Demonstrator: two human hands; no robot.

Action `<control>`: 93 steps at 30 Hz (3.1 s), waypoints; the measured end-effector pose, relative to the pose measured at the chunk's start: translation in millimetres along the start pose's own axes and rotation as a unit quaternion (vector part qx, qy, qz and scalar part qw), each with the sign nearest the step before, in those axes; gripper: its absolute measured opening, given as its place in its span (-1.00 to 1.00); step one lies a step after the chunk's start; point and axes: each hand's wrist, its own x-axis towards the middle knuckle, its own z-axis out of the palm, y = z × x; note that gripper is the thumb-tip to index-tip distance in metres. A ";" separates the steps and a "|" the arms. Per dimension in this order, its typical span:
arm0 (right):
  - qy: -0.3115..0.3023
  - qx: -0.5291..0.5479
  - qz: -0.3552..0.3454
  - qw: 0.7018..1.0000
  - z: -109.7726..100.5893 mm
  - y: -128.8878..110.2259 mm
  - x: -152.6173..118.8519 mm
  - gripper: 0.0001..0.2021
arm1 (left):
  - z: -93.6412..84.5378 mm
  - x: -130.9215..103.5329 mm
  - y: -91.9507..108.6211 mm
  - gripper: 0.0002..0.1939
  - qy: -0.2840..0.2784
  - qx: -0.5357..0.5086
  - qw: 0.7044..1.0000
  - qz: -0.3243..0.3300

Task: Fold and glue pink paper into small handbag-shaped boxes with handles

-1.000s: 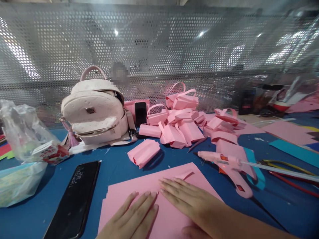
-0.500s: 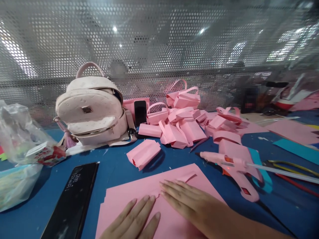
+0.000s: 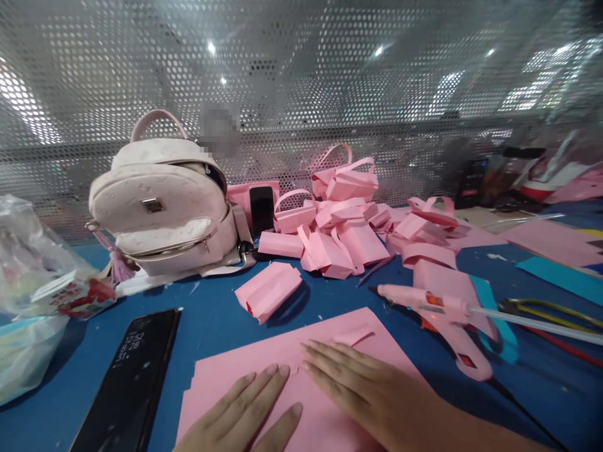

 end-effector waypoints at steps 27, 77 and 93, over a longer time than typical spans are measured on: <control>-0.070 -0.004 0.023 0.997 -16.3 -7.6 -6.2 -0.36 | 7.0 -9.8 -0.9 -0.42 0.016 -0.039 0.999 -0.029; 0.109 -0.060 0.017 0.992 -6.0 -20.9 36.7 -0.89 | -33.0 56.2 14.5 -0.88 -0.057 -0.308 0.863 -0.395; 0.106 -0.151 -0.091 0.979 12.9 -11.5 15.2 -0.70 | -35.6 21.4 36.0 -0.56 -0.006 -0.181 0.972 -0.153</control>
